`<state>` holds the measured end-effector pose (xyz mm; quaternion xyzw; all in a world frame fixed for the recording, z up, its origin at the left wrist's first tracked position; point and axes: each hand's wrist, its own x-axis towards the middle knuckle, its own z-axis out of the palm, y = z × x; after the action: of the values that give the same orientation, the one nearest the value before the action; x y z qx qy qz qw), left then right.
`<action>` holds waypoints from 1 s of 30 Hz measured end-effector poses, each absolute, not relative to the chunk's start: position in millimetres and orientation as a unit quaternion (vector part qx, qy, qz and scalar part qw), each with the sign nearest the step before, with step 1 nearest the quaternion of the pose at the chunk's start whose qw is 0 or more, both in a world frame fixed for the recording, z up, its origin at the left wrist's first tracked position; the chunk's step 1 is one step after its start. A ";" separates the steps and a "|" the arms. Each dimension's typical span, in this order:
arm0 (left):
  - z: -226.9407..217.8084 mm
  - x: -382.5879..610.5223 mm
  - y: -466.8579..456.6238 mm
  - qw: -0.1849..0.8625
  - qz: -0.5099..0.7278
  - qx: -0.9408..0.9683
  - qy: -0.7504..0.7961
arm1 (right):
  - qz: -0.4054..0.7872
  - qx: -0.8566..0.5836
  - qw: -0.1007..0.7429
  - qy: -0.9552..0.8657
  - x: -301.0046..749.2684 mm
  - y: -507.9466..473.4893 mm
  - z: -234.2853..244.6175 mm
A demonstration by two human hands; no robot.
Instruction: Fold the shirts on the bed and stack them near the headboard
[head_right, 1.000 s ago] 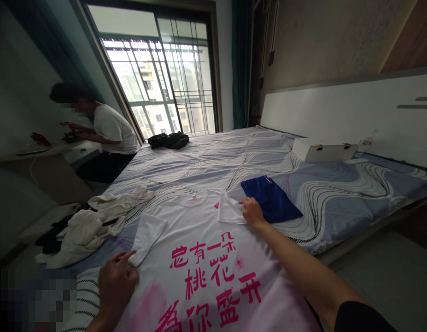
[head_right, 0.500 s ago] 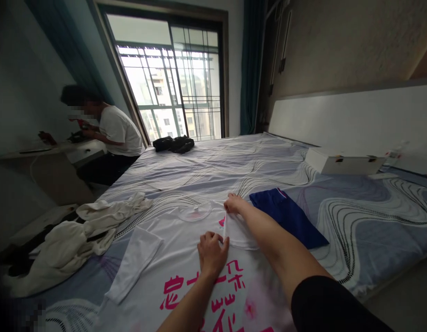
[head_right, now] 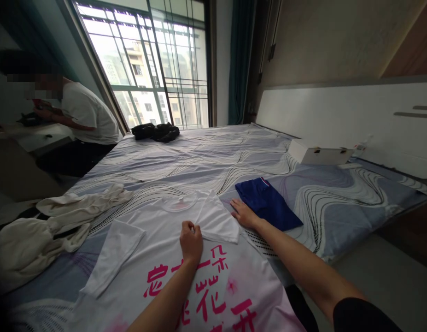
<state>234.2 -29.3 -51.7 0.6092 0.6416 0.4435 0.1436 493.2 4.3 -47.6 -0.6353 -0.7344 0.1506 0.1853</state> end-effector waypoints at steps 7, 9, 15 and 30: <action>-44.7 236.9 -30.8 0.099 0.410 0.657 0.625 | 0.216 -0.598 0.212 -0.742 485.8 -90.0 -51.7; -42.2 238.6 -33.9 0.087 0.394 0.667 0.626 | 0.153 -0.612 0.202 -0.749 471.2 -104.1 -55.8; -45.4 216.5 -74.2 0.046 0.296 0.767 0.567 | 0.078 -0.648 0.188 -0.734 456.1 -110.9 -58.6; -73.5 -23.1 -187.9 -0.096 0.146 0.790 0.588 | 0.015 -0.534 0.228 -0.814 342.7 -174.4 -75.5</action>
<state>-23.1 -187.9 -73.5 0.7899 0.5880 0.1455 -0.0959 342.7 -174.4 -75.5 -0.5336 -0.8143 0.0148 0.2280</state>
